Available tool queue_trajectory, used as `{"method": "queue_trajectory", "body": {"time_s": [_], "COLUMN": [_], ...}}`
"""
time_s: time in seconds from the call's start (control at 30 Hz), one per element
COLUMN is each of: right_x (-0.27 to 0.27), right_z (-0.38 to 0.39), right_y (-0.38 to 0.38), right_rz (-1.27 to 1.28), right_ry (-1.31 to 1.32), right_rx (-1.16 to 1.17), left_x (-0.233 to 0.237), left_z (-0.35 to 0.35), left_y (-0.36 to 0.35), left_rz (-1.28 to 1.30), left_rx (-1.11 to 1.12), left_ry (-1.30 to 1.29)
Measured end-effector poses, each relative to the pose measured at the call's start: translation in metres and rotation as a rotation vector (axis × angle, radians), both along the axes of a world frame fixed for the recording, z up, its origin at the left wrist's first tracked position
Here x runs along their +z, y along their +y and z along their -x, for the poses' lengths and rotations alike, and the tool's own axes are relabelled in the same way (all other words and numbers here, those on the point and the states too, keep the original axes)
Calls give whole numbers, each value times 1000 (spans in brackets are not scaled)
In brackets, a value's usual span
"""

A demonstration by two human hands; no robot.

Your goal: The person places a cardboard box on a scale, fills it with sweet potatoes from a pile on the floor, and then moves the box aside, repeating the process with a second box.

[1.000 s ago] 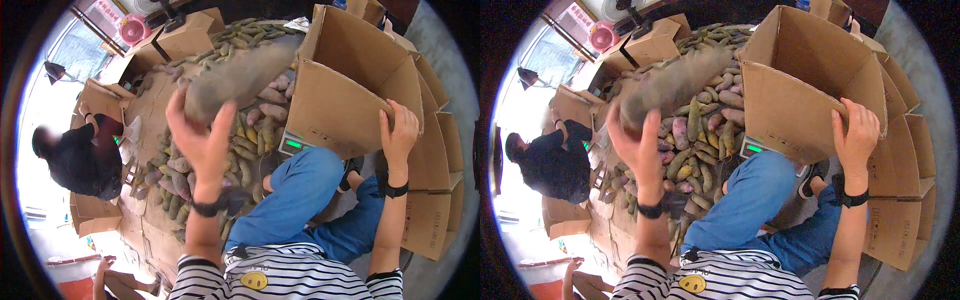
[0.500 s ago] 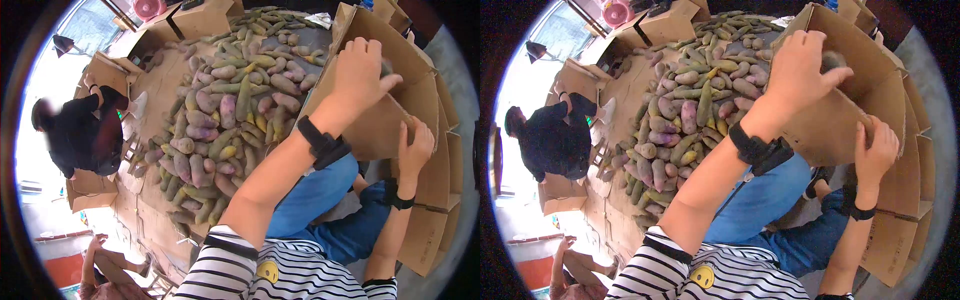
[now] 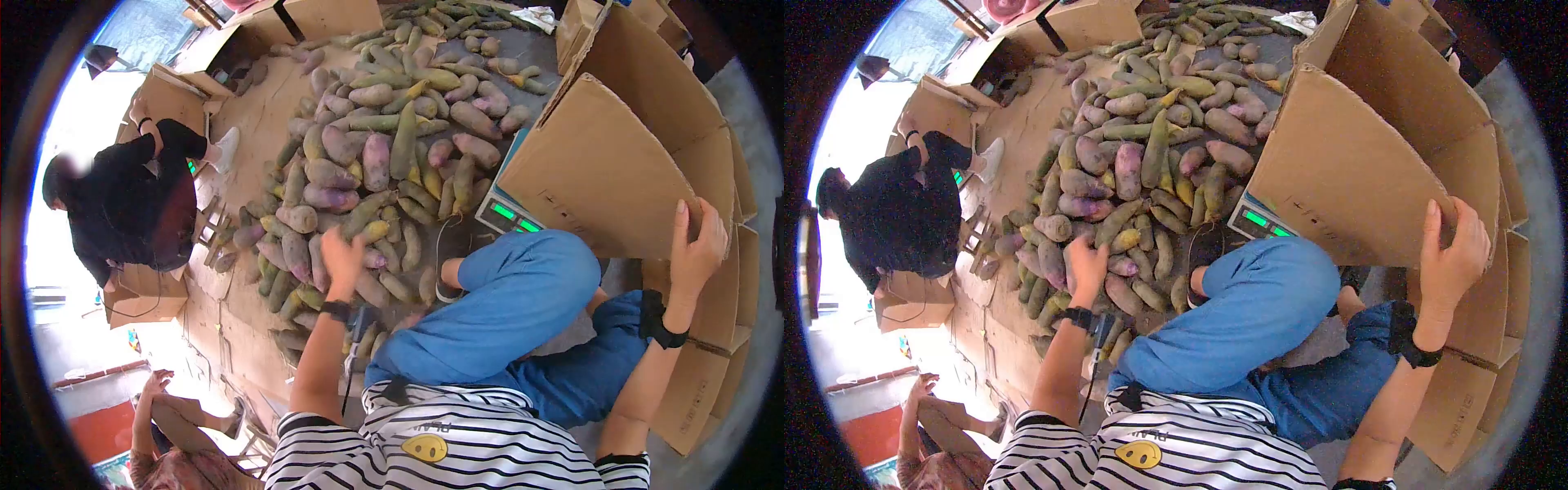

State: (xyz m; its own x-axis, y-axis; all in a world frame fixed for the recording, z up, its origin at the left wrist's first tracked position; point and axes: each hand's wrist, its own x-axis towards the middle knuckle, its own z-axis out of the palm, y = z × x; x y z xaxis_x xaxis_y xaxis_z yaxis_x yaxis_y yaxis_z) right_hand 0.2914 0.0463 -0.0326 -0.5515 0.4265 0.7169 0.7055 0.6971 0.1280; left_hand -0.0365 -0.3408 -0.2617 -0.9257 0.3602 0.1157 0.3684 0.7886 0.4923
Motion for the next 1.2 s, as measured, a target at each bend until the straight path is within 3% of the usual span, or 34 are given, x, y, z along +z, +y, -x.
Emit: {"method": "queue_trajectory", "body": {"time_s": [0.03,0.1,0.13,0.2,0.23,0.3,0.4,0.5,0.63,0.7,0.73,0.9,0.97,1.03,1.2], "right_x": [0,-1,-1,-1,-1,-2,-3,-2,-2,-2,0,3,5,3,3], "right_z": [0,2,2,3,3,3,2,1,3,4,6,7,7,6,3], "right_y": [2,4,3,3,3,4,5,5,3,1,-1,-6,-7,-7,-8], "right_rz": [2,2,-7,-16,-13,-12,-23,-23,-11,-22,-26,-19,-24,-22,-7], "right_ry": [1,-4,4,7,7,1,-16,-8,18,25,30,53,68,71,77], "right_rx": [-6,-6,-13,-18,-27,-39,-70,-63,-28,-40,-18,-5,61,58,71], "left_x": [-31,-94,-104,-119,-132,-160,-181,-125,-133,-113,-90,-84,-42,-13,122], "left_z": [8,8,10,13,16,20,29,18,27,26,15,-4,-21,-26,-43], "left_y": [-33,-96,-112,-135,-145,-156,-160,-117,-123,-117,-102,-85,-56,-26,78], "left_rz": [180,158,158,166,166,-89,-134,-273,-380,-605,-742,-735,-901,-900,-826], "left_rx": [149,388,393,584,585,568,636,734,665,669,664,683,520,477,-173], "left_ry": [-65,-41,-47,-365,-370,-433,-522,-643,-637,-931,-955,-1115,-1160,-1146,-881]}}
